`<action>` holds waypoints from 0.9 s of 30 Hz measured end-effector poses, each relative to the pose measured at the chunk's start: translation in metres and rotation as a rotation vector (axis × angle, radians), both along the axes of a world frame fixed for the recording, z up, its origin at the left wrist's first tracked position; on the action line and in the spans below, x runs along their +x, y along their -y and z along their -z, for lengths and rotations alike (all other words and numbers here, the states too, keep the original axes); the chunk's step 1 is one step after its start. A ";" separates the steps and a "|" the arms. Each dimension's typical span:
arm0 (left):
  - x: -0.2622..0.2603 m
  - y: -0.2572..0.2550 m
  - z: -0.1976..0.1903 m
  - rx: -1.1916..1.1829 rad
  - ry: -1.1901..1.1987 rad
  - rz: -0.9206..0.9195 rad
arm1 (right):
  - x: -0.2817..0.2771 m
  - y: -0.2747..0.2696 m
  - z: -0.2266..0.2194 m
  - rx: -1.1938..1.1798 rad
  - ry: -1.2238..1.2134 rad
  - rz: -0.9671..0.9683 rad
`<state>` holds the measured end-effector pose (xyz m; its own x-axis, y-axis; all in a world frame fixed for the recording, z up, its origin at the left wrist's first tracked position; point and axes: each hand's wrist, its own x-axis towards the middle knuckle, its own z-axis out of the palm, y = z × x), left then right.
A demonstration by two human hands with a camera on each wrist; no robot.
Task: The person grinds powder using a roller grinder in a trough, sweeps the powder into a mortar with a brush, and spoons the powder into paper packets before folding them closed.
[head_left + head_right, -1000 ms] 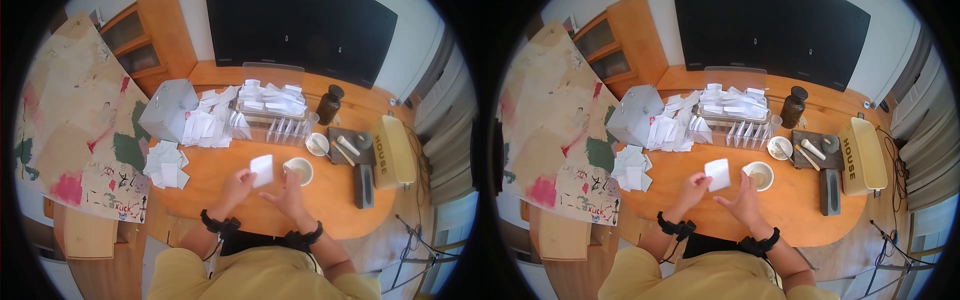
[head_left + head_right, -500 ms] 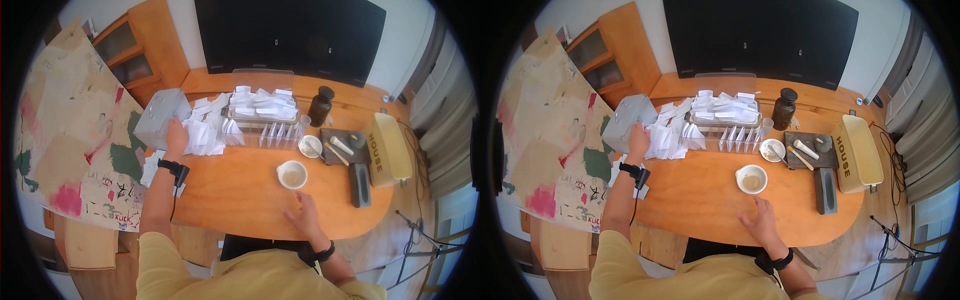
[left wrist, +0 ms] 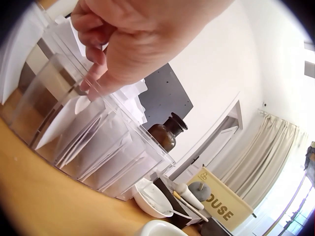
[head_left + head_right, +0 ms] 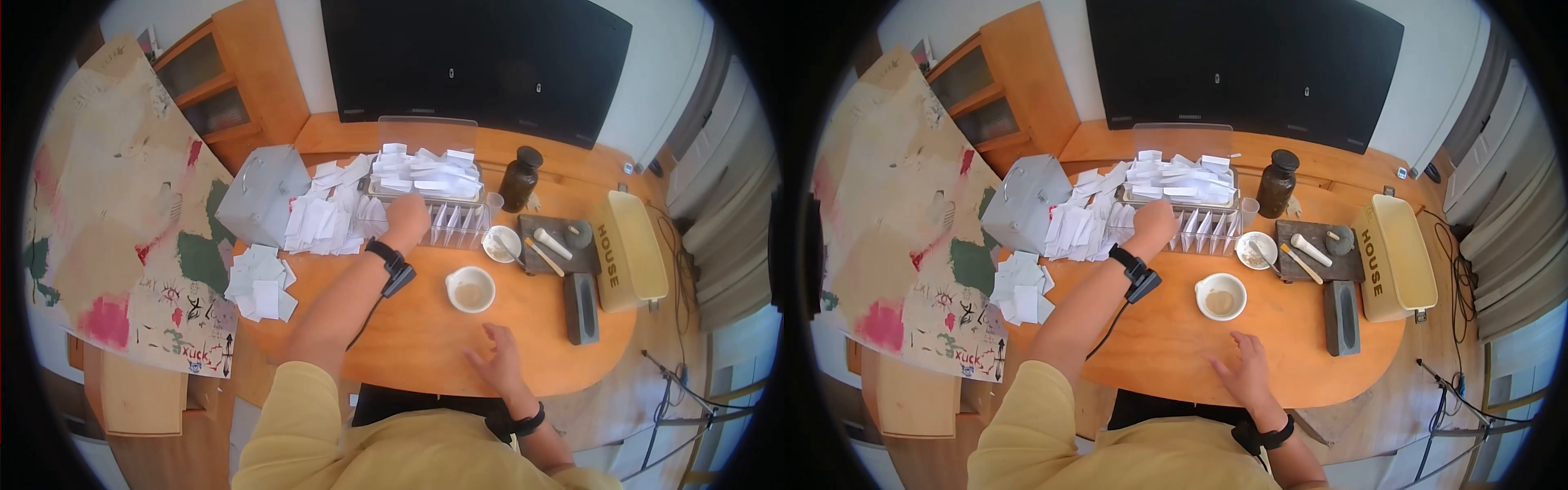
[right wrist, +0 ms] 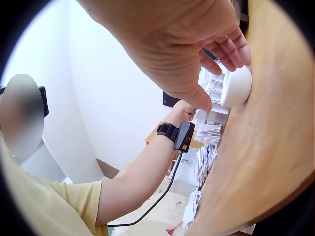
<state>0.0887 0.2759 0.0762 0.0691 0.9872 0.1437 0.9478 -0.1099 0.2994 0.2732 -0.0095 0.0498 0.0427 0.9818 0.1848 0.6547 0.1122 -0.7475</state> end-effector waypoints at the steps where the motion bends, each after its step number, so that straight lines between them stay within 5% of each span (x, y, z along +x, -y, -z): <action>1: 0.003 0.000 0.000 0.010 0.015 -0.020 | 0.002 0.001 0.001 -0.012 0.010 -0.003; 10: -0.009 0.022 -0.047 0.164 0.178 -0.069 | -0.001 -0.009 -0.004 -0.008 0.012 -0.044; 14: -0.021 0.048 -0.070 0.292 0.385 0.079 | -0.010 -0.035 -0.026 0.148 0.074 -0.050; 21: -0.007 0.101 -0.071 -0.250 0.690 0.228 | -0.021 -0.090 -0.059 0.380 0.218 0.096; 27: 0.006 0.115 -0.025 -0.606 1.050 0.331 | -0.009 -0.095 -0.050 0.189 0.205 0.029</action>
